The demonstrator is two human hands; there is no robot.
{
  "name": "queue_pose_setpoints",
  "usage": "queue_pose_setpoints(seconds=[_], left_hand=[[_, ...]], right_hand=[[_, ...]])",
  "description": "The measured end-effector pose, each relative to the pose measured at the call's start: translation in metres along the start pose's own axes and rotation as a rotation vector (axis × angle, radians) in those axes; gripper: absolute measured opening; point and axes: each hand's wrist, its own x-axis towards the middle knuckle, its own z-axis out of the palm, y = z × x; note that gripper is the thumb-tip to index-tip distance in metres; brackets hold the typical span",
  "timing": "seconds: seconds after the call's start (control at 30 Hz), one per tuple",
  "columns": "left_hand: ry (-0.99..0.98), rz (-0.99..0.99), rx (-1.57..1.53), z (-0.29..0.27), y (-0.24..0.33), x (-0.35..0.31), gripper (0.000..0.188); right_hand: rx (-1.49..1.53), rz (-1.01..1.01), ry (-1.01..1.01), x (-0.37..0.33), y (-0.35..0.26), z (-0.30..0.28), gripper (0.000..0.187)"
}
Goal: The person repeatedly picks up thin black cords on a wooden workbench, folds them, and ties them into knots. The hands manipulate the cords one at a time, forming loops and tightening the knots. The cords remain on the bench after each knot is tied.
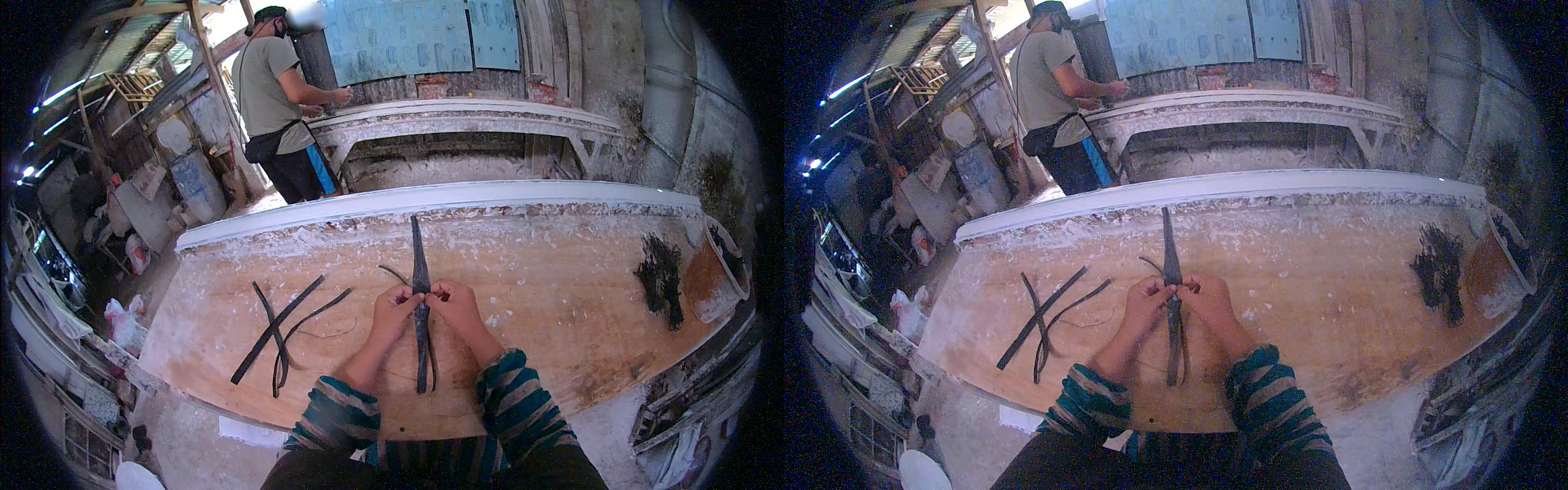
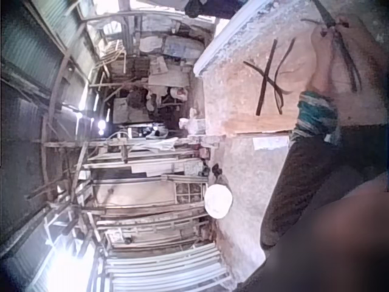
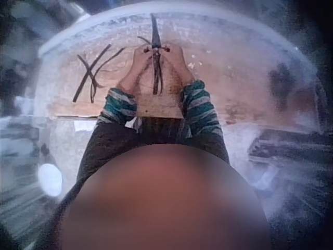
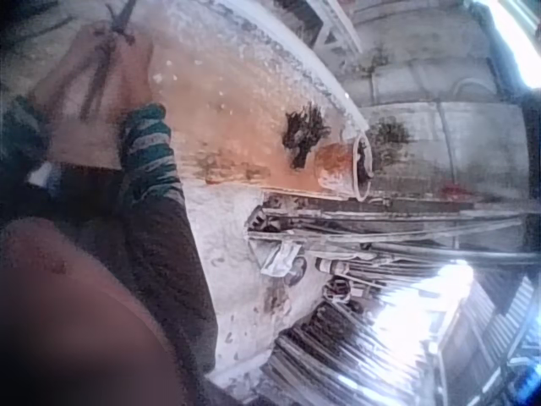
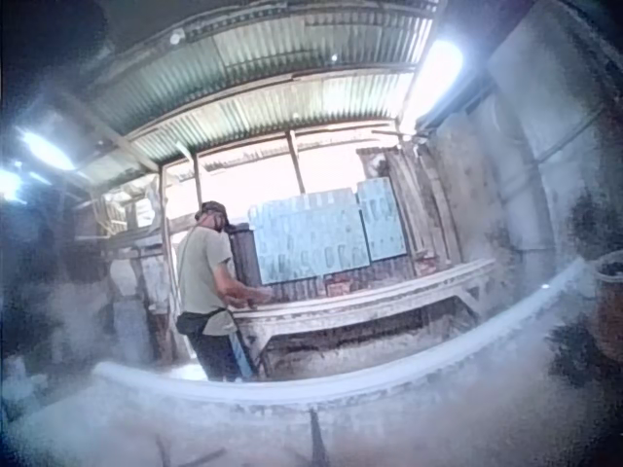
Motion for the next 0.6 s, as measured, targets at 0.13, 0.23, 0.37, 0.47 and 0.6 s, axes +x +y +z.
queue_pose_setpoints(seconds=[0.13,0.23,0.37,0.47,0.6], left_hand=[[-0.023,0.016,0.016,0.001,0.004,-0.001,0.013],[-0.058,0.008,0.101,0.000,0.008,-0.002,0.009],[-0.132,-0.027,0.124,-0.005,0.006,-0.002,0.010],[-0.181,-0.035,0.077,-0.004,0.002,-0.001,0.013],[-0.238,-0.019,0.081,-0.008,0.003,0.000,0.015]], right_hand=[[-0.062,-0.017,-0.001,-0.001,-0.005,-0.001,0.013],[-0.061,-0.021,0.012,-0.002,-0.008,-0.001,0.015],[-0.075,-0.036,-0.003,-0.004,-0.009,0.000,0.016],[-0.076,-0.061,0.000,-0.003,0.002,0.002,0.015],[-0.163,-0.083,-0.005,-0.006,-0.008,0.002,0.016]])
